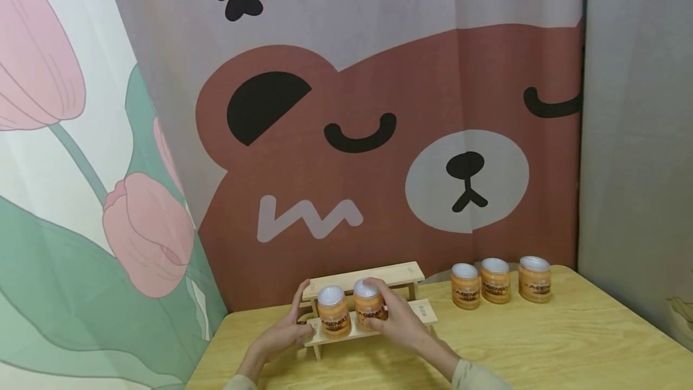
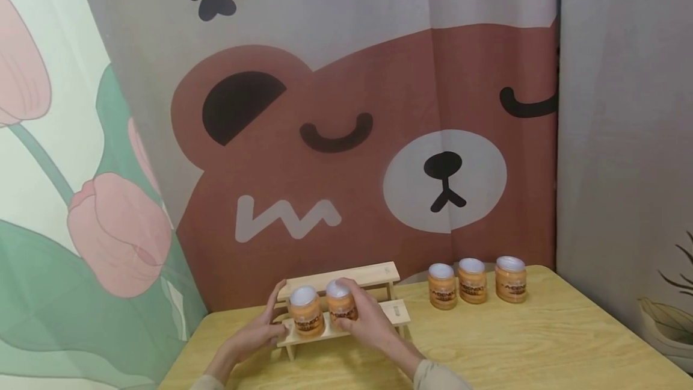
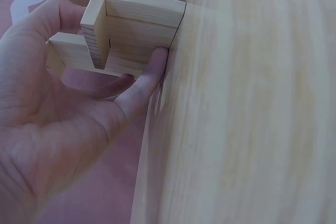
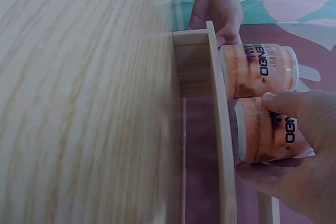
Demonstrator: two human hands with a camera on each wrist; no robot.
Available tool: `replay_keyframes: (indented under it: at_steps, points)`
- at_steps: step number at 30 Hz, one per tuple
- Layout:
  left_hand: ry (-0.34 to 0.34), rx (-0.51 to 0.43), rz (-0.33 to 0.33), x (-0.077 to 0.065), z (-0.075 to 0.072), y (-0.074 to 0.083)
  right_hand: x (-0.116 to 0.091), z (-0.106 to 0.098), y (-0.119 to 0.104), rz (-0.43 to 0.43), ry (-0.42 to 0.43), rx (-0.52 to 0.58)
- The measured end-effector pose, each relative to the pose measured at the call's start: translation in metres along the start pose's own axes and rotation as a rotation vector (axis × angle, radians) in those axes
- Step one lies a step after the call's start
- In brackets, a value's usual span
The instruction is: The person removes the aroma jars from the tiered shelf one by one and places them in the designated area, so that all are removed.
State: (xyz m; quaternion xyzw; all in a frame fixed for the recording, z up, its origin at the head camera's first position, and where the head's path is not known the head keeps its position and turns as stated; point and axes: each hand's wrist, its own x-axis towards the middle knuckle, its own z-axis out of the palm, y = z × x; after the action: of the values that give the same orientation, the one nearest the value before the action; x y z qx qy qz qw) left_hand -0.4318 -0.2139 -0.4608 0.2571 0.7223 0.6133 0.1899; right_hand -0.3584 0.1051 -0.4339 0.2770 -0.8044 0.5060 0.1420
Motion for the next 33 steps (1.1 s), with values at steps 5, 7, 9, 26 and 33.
replay_keyframes:
  at_steps: [5, 7, 9, 26, 33]
  points:
    - [-0.006, 0.001, 0.002, 0.002, 0.001, 0.0, -0.001, -0.006, -0.006, 0.007, 0.01, -0.024]
    - [-0.007, -0.001, 0.0, 0.002, 0.001, -0.001, -0.002, -0.009, -0.008, 0.011, 0.011, -0.031]
    - [-0.006, -0.002, -0.002, 0.003, 0.001, -0.001, -0.001, -0.013, -0.011, 0.019, 0.01, -0.031]
    - [-0.011, 0.013, 0.007, 0.001, 0.0, -0.001, 0.001, -0.044, -0.018, -0.01, 0.107, -0.045]
    - [-0.011, 0.014, 0.011, 0.001, 0.0, -0.002, 0.002, -0.055, -0.022, 0.043, 0.147, -0.014]
